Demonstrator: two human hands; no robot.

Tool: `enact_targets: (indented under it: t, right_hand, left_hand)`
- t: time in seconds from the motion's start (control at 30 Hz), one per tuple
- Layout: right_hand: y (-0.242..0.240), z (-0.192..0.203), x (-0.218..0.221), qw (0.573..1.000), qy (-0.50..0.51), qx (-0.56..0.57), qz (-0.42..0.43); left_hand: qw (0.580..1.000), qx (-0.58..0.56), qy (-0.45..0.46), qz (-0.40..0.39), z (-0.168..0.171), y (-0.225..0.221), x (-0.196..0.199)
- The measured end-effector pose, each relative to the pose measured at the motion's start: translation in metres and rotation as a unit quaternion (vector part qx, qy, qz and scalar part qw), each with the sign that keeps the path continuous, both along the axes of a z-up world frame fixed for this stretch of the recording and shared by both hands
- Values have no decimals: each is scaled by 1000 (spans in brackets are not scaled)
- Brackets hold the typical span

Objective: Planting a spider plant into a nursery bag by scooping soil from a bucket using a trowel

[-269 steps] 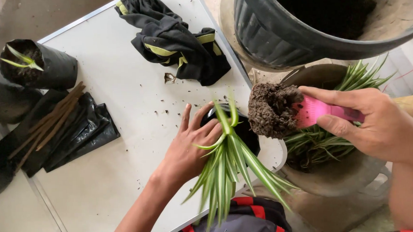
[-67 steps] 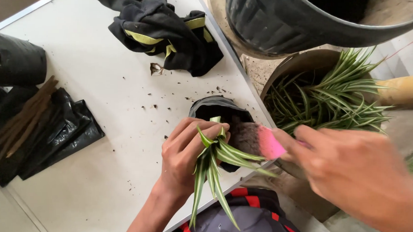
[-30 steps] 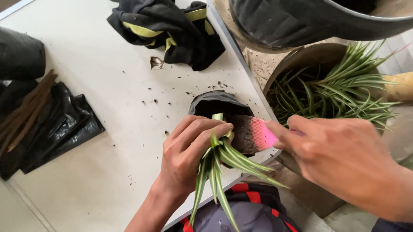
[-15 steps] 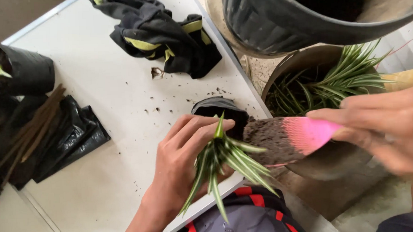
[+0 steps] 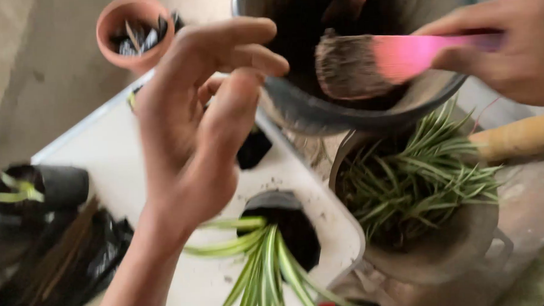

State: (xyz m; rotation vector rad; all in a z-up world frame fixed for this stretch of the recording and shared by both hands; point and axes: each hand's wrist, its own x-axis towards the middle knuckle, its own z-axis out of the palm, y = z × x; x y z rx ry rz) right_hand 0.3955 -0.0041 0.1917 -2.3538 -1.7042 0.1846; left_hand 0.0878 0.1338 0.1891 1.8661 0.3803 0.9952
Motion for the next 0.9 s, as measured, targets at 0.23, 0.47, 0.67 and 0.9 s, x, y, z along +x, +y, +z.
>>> enact_targets:
  t: [0.23,0.47,0.67,0.9]
  right_hand:
    - [106,-32,51,940,-313,-131,-26]
    - [187,-83,57,869,-465,-150,81]
    - [213,-132,66,890,-373,-222,141]
    - [159,-49,26,832,-477,-284,13]
  left_hand:
    - [968,246,22,41,-50,114,150]
    - [881,337,265,198,-92,181,210]
    - [835,372,355,199,-99,174,206]
    - [816,377,400,178,-106,171,206]
